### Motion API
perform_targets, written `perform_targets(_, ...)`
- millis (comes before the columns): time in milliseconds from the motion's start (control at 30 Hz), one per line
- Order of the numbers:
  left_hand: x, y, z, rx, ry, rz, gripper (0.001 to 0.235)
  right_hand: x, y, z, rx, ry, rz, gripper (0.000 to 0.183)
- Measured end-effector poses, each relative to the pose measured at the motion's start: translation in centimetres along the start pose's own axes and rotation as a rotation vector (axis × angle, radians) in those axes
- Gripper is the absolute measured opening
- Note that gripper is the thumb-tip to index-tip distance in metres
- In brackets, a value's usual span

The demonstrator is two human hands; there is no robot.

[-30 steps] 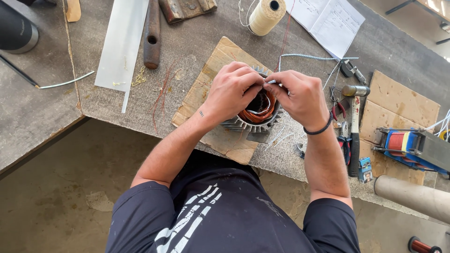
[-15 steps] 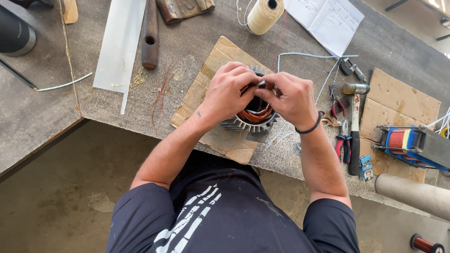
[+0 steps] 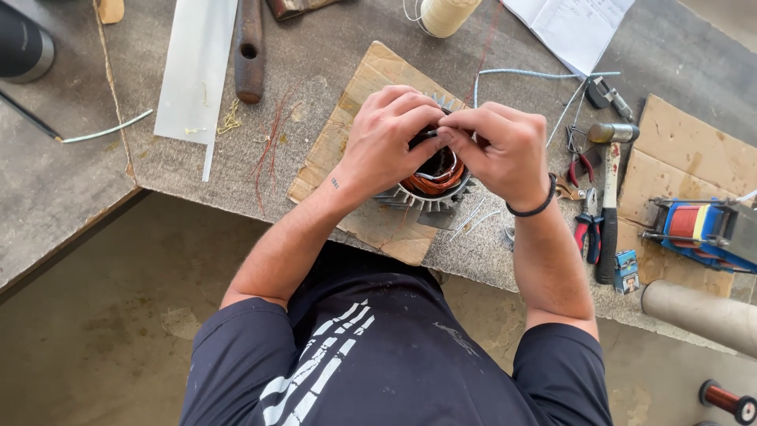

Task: Secure the copper windings of an electric motor stator using zip ties and pliers

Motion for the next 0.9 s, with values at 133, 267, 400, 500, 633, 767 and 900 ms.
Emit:
perform_targets(133, -0.1, -0.1, -0.2, -0.016, -0.051, 0.033, 0.007, -0.1, -0.6, -0.2, -0.005, 0.008, -0.024, 0.004)
perform_targets(267, 0.4, 0.0, -0.1, -0.086, -0.163, 0.044, 0.019, -0.9, -0.4, -0.9, 0.082, -0.073, -0.025, 0.008)
perform_targets(400, 1.3, -1.1, -1.3, -0.138, -0.045, 0.043, 0.012, 3.0, 5.0, -6.4, 0.532, -0.277, 0.035, 0.011)
perform_targets(500, 1.5, -1.3, -1.3, -0.14, -0.078, 0.038, 0.012, 0.2, 8.1, -11.0, 0.882, -0.43, 0.124, 0.045)
perform_targets(633, 2.7, -2.0, -1.4, -0.239, -0.061, 0.117, 0.005, 5.2, 17.6, -14.3, 0.924, -0.307, 0.177, 0.015)
perform_targets(767, 3.7, -1.8, -2.0, -0.19, -0.001, 0.062, 0.017, 5.7, 24.2, -15.2, 0.512, 0.338, 0.629, 0.017)
perform_targets(900, 5.7, 1.6, -5.6, 0.071, 0.171, 0.054, 0.024, 5.4, 28.9, -14.4, 0.296, 0.543, 0.75, 0.012)
Point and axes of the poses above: each hand's wrist, its own y-axis away from the middle knuckle, its own z-axis out of the palm, x = y × z, the point moved 4 cm from there along -y, towards the middle knuckle, and after that the axes turned 14 degrees about x, right-handed, at the moved point
